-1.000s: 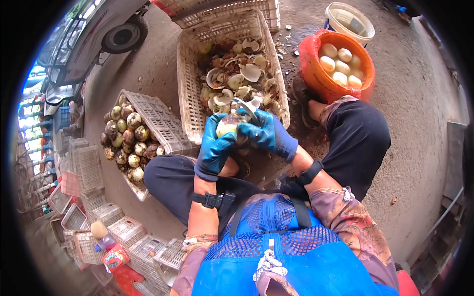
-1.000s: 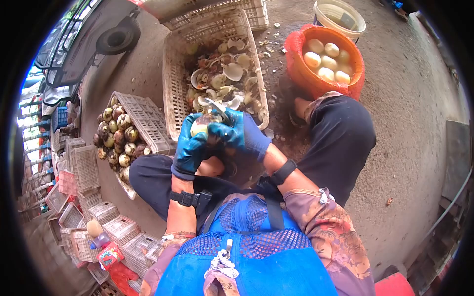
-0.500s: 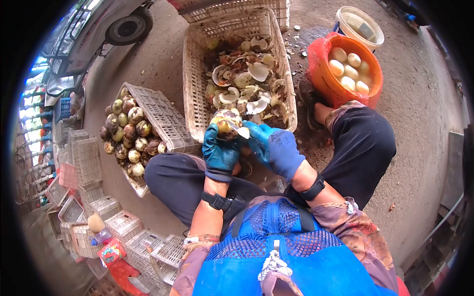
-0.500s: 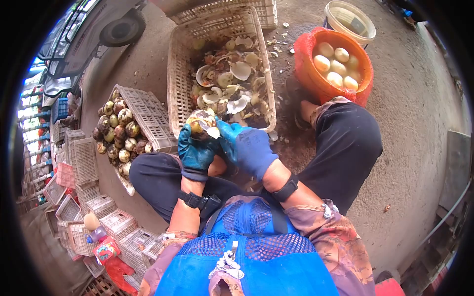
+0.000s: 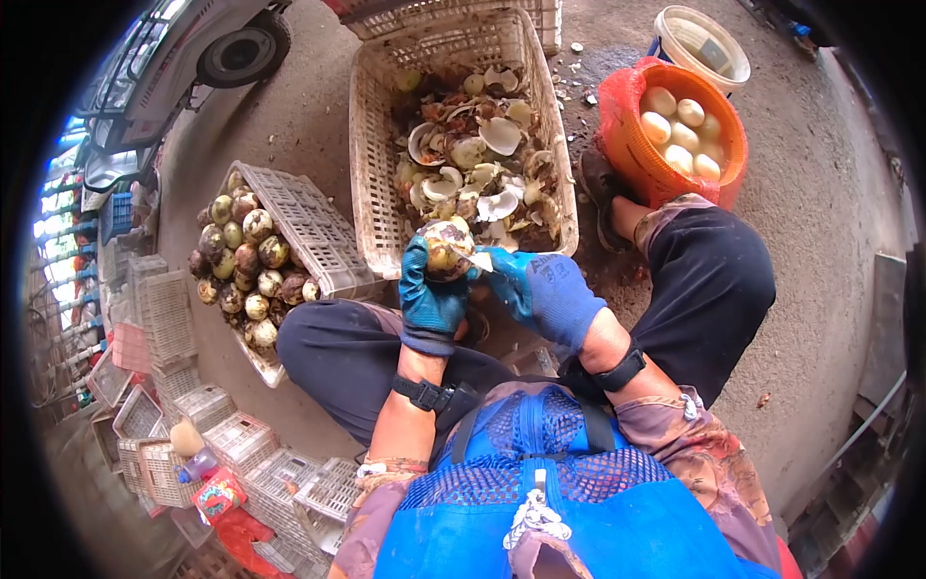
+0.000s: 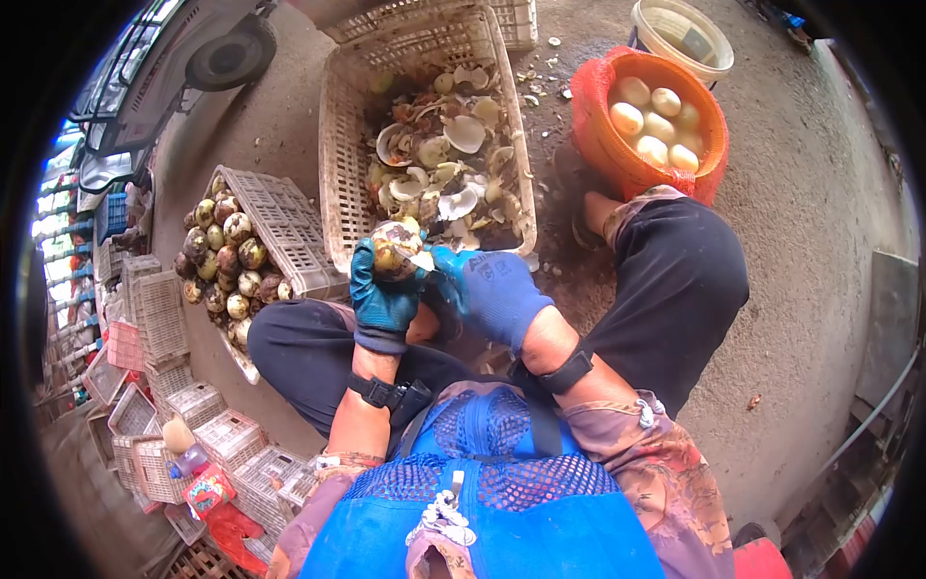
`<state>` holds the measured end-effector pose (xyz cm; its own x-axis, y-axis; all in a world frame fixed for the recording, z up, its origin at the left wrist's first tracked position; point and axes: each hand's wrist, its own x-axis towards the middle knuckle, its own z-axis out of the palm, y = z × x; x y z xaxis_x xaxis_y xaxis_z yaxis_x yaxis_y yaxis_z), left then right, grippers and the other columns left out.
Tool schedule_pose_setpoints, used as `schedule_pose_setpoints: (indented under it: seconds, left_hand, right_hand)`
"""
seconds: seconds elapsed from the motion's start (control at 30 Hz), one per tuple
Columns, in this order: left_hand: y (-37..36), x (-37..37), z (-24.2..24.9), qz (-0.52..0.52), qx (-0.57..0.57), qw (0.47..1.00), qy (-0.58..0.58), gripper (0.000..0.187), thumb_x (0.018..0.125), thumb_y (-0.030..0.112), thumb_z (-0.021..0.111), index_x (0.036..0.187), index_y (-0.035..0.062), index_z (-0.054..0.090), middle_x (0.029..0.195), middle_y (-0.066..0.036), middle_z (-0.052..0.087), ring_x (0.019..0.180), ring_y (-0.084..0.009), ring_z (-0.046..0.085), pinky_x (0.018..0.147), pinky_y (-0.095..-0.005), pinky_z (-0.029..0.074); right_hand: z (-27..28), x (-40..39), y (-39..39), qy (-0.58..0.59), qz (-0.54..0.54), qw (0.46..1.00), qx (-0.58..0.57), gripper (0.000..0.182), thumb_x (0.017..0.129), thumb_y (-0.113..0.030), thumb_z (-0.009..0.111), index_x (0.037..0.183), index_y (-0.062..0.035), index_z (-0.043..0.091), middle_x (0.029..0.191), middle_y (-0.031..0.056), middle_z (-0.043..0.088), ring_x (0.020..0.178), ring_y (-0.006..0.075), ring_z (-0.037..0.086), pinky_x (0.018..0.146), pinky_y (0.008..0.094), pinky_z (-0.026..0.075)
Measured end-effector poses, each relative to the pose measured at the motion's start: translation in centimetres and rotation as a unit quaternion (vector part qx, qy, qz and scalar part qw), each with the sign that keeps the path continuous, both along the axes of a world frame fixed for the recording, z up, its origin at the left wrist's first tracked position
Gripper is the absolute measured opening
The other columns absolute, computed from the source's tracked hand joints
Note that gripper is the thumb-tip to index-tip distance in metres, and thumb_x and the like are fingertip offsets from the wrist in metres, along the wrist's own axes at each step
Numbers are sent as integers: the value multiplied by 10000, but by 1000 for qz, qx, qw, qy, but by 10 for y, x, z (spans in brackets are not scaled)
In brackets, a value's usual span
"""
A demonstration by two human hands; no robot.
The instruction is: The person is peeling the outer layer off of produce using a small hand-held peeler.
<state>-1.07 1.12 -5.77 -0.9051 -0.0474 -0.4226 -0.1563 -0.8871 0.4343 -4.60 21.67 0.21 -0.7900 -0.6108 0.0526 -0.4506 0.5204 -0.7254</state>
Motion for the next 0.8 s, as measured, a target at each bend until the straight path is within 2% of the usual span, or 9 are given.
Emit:
schedule_pose_setpoints:
  seconds: [0.17, 0.23, 0.27, 0.37, 0.4, 0.5, 0.63, 0.73, 0.8]
  left_hand:
    - [4, -1, 3, 3, -14, 999, -40, 542, 860, 440, 689, 1258, 92, 574, 1204, -109, 634, 1088, -293, 615, 891, -471, 539]
    - [2, -3, 7, -9, -21, 997, -76, 533, 861, 449, 685, 1243, 94, 583, 1178, -100, 648, 1061, -281, 630, 888, -459, 542]
    - [8, -6, 10, 17, -32, 993, -110, 501, 864, 445, 683, 1216, 98, 603, 1147, -90, 662, 1023, -267, 647, 902, -451, 536]
    - [17, -11, 25, 29, -118, 989, -89, 427, 867, 422, 680, 1167, 124, 619, 1085, -64, 675, 982, -240, 657, 772, -446, 574]
    - [15, -10, 16, 61, -121, 987, -83, 433, 867, 412, 680, 1157, 94, 623, 1081, -79, 684, 980, -257, 664, 805, -445, 572]
    - [11, -6, 15, 21, -50, 995, -85, 436, 855, 377, 698, 1168, 84, 625, 1135, -93, 670, 1041, -279, 645, 922, -453, 531]
    - [3, -11, 14, -37, 3, 993, -110, 431, 854, 378, 689, 1171, 94, 623, 1131, -104, 671, 1029, -285, 653, 869, -456, 564]
    - [6, -11, 17, -43, 4, 989, -144, 433, 852, 430, 682, 1127, 100, 633, 1059, -91, 689, 927, -263, 676, 743, -415, 579]
    - [-1, -7, 12, -81, 23, 988, -129, 435, 849, 442, 682, 1118, 104, 634, 1040, -88, 689, 899, -257, 678, 715, -399, 578]
  right_hand:
    - [2, 0, -11, -15, -3, 990, 140, 241, 874, -175, 581, 1101, -101, 547, 825, 154, 664, 725, 350, 667, 576, 442, 500]
    - [-3, 1, -19, 9, -31, 986, 162, 217, 871, -174, 579, 1068, -93, 537, 811, 154, 669, 713, 349, 673, 568, 445, 504]
    - [-6, 0, -22, 22, -44, 984, 172, 205, 869, -173, 579, 1051, -89, 532, 803, 155, 672, 707, 348, 676, 564, 446, 506]
    - [-11, -2, -17, 29, -12, 989, 143, 213, 871, -174, 572, 1064, -92, 530, 806, 149, 680, 698, 353, 679, 559, 451, 511]
    - [-12, -2, -16, 20, -7, 989, 149, 219, 869, -175, 573, 1068, -95, 528, 814, 151, 683, 702, 351, 680, 564, 455, 513]
    - [-9, -3, -17, 2, 6, 986, 164, 253, 864, -184, 580, 1098, -105, 525, 843, 152, 686, 719, 344, 683, 579, 464, 515]
    - [-20, -13, -12, 46, 9, 983, 177, 356, 860, -211, 598, 1196, -119, 525, 873, 143, 677, 750, 330, 678, 594, 457, 510]
    - [-34, -19, -11, 87, 15, 984, 157, 435, 859, -230, 608, 1270, -127, 510, 880, 129, 671, 756, 319, 675, 593, 440, 508]
    - [-42, -17, -13, 90, 19, 984, 151, 465, 856, -234, 612, 1296, -130, 502, 887, 122, 672, 760, 314, 676, 594, 437, 508]
